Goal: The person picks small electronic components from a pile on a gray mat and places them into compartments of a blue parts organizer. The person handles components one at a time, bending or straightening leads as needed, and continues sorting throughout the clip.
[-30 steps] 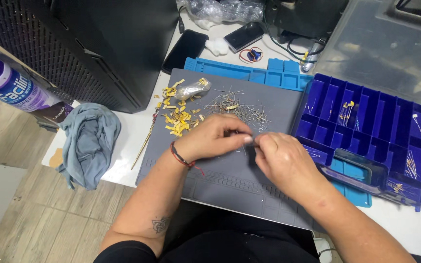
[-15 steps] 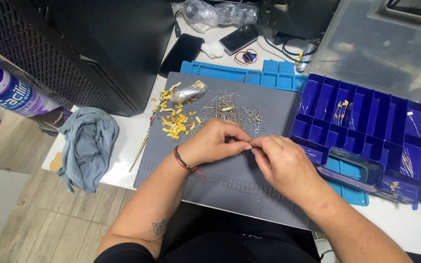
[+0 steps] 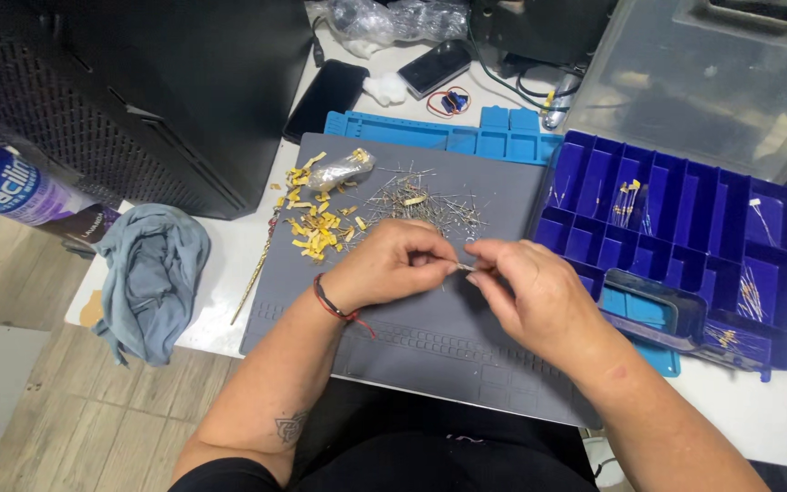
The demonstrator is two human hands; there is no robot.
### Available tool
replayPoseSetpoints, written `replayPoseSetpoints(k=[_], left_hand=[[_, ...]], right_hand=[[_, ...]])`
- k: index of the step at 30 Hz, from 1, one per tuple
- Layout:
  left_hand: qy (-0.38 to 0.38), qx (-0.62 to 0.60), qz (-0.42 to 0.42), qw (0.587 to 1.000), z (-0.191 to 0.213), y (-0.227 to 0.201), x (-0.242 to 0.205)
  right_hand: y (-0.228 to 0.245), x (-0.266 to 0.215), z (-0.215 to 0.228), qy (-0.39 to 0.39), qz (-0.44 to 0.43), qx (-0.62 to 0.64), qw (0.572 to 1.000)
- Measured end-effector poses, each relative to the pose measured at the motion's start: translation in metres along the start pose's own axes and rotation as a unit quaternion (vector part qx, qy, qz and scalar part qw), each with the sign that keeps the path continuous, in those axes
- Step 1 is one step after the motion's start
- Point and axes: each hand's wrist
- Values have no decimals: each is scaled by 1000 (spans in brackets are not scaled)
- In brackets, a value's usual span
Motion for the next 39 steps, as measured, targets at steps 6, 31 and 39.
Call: replayPoseSetpoints(k=[6, 31, 39], left_hand=[[-26, -11, 42, 999, -1, -2, 0], [-28, 12, 85, 996, -10, 3, 3], [-28, 25, 84, 996, -14, 4, 2]], right_hand=[[-10, -2, 3, -21, -30, 19, 999], [-11, 1, -1, -24, -40, 53, 997], [-10, -2, -10, -19, -43, 69, 997]])
Point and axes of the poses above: each hand's wrist, its own x-axis towards the middle knuckle, its own z-axis out of the back of the hand, y = z × x, and after that the axes turned 12 degrees about z, right-handed
